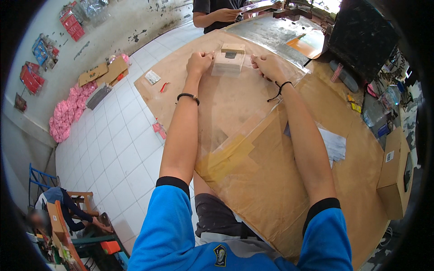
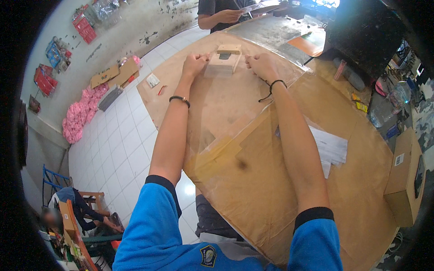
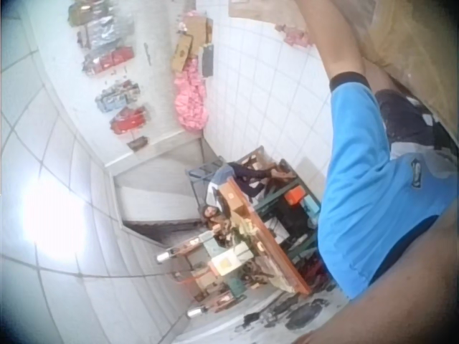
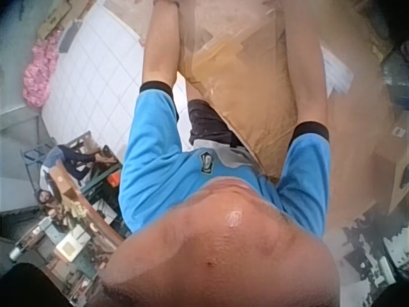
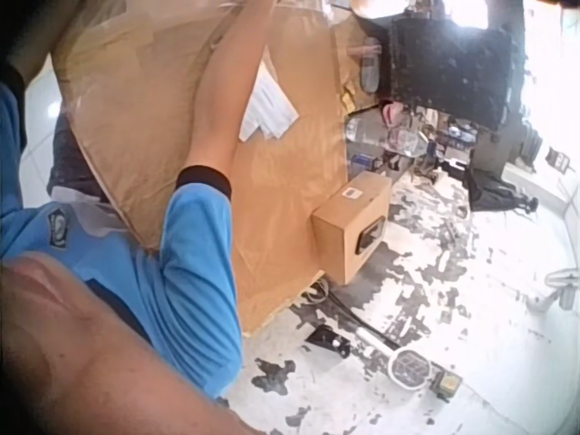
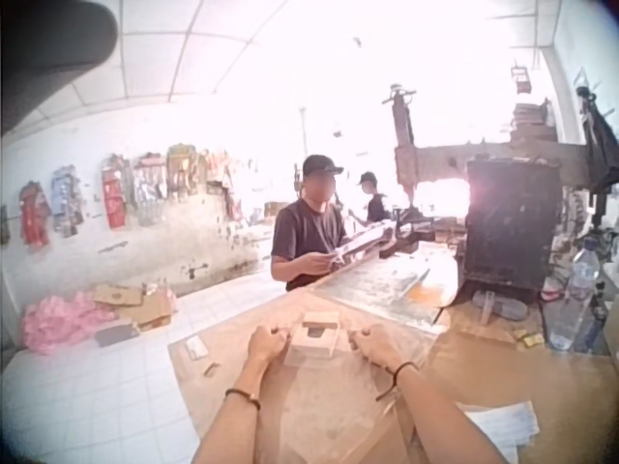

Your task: The person sorts through a stack of clear plastic bags, picking them up one by one and arranging them into a pile on a table.

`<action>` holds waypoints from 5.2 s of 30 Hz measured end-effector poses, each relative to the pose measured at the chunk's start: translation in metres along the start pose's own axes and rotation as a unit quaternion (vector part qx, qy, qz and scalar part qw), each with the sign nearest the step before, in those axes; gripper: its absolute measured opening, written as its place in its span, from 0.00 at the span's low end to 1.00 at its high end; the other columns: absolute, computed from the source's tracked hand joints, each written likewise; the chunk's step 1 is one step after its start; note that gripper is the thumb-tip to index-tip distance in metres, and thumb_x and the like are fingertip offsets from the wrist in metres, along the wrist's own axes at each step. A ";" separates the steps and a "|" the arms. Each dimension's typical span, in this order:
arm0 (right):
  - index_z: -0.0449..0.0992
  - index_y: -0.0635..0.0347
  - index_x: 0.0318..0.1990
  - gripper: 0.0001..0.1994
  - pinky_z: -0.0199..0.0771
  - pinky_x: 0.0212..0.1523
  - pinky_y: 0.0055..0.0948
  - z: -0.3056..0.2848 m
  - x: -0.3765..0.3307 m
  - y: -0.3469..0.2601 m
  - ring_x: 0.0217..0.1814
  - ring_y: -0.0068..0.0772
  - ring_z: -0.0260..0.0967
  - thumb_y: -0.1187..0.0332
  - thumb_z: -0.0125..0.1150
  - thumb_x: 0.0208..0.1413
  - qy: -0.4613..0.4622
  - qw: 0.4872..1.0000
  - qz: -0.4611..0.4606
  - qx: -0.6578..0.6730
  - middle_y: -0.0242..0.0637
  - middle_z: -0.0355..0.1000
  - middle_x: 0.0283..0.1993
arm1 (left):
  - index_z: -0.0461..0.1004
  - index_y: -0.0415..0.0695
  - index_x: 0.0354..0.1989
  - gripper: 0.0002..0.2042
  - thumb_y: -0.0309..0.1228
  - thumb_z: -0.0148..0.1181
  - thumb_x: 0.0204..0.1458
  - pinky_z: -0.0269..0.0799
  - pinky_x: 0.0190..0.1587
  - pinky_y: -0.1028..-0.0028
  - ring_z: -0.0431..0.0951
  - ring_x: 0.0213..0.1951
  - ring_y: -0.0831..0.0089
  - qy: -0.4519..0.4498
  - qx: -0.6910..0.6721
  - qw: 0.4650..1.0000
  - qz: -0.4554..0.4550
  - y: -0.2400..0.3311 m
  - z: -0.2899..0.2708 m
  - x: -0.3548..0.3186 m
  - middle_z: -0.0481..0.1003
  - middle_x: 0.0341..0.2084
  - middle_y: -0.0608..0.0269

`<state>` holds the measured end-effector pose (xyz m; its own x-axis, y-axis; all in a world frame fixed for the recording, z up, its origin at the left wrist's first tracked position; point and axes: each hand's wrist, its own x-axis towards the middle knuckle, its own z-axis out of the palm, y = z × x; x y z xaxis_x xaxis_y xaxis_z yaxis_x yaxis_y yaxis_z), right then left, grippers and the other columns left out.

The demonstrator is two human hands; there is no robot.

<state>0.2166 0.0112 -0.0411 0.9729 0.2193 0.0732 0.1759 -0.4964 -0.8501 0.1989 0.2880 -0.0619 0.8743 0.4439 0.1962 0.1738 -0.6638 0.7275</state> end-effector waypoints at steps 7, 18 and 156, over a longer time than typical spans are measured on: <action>0.86 0.61 0.38 0.22 0.75 0.32 0.27 -0.001 -0.007 -0.002 0.26 0.22 0.74 0.49 0.60 0.64 -0.004 1.000 0.014 0.013 0.31 0.82 0.33 | 0.88 0.50 0.37 0.21 0.55 0.62 0.54 0.76 0.50 0.62 0.85 0.44 0.55 -0.007 -0.004 1.000 -0.008 0.004 0.002 -0.004 0.85 0.38 0.52; 0.85 0.61 0.38 0.22 0.77 0.33 0.28 0.005 0.003 0.001 0.27 0.25 0.76 0.49 0.58 0.66 -0.017 1.000 0.001 0.019 0.33 0.82 0.33 | 0.88 0.53 0.35 0.20 0.51 0.53 0.61 0.75 0.49 0.62 0.84 0.43 0.58 0.001 -0.018 1.000 0.009 -0.009 -0.002 0.007 0.85 0.38 0.55; 0.63 0.60 0.70 0.55 0.53 0.72 0.43 -0.242 -0.257 0.091 0.71 0.47 0.57 0.31 0.73 0.41 -0.170 0.917 -0.260 -0.251 0.44 0.60 0.70 | 0.64 0.46 0.72 0.51 0.52 0.80 0.38 0.66 0.62 0.63 0.71 0.58 0.60 -0.448 0.041 0.710 0.542 0.168 0.018 -0.187 0.72 0.56 0.53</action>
<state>0.0193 -0.2936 -0.0112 0.6497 0.7430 0.1608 0.7326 -0.5555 -0.3934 0.0732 0.0828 0.0116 0.4447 -0.8913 0.0882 -0.8280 -0.3715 0.4201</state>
